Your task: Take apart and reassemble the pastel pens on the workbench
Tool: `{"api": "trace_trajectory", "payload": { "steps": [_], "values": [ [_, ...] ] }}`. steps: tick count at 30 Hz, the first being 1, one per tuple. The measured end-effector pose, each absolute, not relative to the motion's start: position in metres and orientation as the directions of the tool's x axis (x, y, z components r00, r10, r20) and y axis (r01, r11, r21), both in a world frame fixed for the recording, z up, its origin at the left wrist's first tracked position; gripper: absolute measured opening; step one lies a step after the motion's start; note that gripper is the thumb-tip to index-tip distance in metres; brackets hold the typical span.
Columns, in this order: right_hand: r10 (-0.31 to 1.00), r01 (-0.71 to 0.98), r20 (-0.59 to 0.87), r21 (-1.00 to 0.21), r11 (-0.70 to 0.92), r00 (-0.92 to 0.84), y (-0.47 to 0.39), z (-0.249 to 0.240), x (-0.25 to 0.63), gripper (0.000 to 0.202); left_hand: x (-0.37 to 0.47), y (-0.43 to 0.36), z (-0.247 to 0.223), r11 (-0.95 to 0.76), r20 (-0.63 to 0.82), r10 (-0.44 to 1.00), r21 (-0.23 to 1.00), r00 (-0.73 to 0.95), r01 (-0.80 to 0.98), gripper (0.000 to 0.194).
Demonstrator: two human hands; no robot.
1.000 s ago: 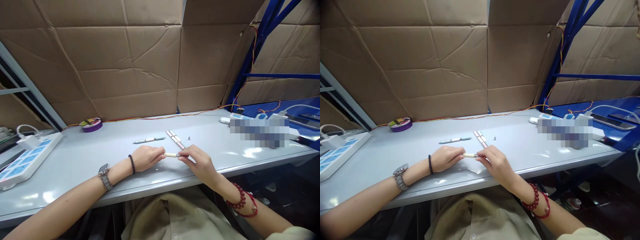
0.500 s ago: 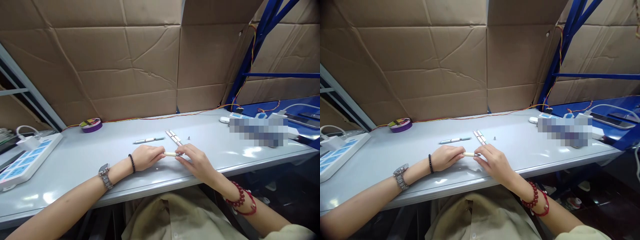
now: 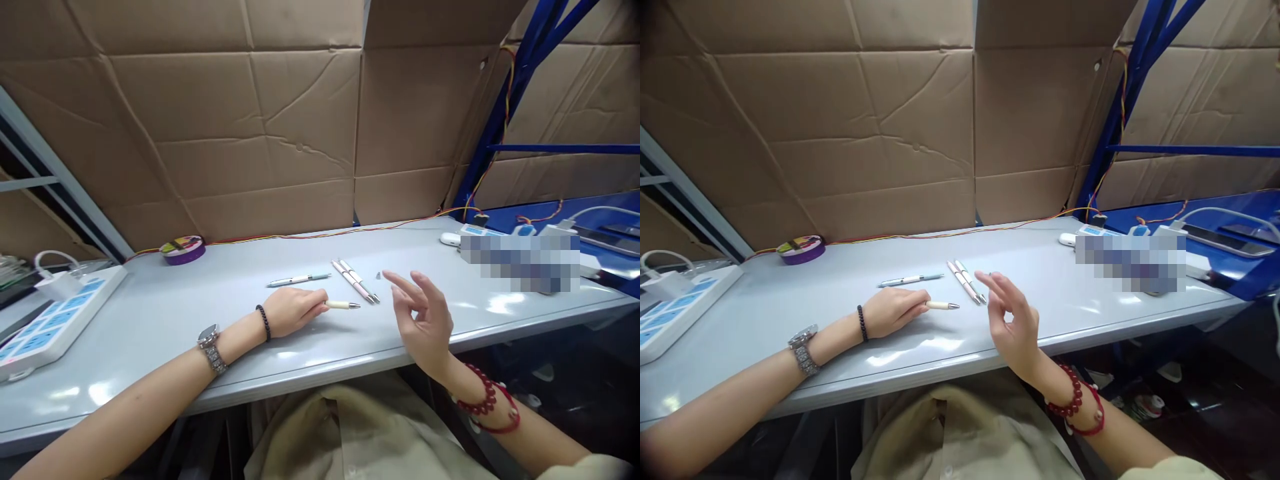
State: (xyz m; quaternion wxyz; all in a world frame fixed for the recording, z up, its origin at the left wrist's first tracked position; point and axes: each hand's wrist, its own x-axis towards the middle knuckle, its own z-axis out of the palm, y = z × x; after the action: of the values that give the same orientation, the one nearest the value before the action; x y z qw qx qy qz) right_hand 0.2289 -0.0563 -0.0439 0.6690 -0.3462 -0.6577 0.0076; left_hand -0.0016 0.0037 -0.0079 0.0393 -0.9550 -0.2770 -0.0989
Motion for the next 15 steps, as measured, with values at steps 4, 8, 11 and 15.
{"api": "trace_trajectory", "payload": {
  "steps": [4, 8, 11, 15],
  "values": [
    [0.538, 0.334, 0.814, -0.581, 0.742, 0.219, -0.057, -0.045, 0.232, 0.025, -0.002, 0.004, -0.009, -0.841, 0.194, 0.526, -0.030, 0.828, 0.541, 0.043],
    [0.512, 0.286, 0.825, -0.564, 0.775, 0.238, -0.059, -0.045, 0.235, 0.028, -0.001, 0.005, -0.009, -0.838, 0.185, 0.529, -0.038, 0.828, 0.544, 0.040],
    [0.553, 0.264, 0.819, -0.573, 0.776, 0.151, -0.059, -0.042, 0.234, 0.023, -0.001, 0.005, -0.009, -0.836, 0.181, 0.532, -0.040, 0.827, 0.547, 0.039],
    [0.604, 0.342, 0.796, -0.572, 0.745, 0.016, -0.058, -0.035, 0.231, 0.020, -0.001, 0.005, -0.009, -0.835, 0.177, 0.534, -0.041, 0.827, 0.548, 0.037]
  ]
}}
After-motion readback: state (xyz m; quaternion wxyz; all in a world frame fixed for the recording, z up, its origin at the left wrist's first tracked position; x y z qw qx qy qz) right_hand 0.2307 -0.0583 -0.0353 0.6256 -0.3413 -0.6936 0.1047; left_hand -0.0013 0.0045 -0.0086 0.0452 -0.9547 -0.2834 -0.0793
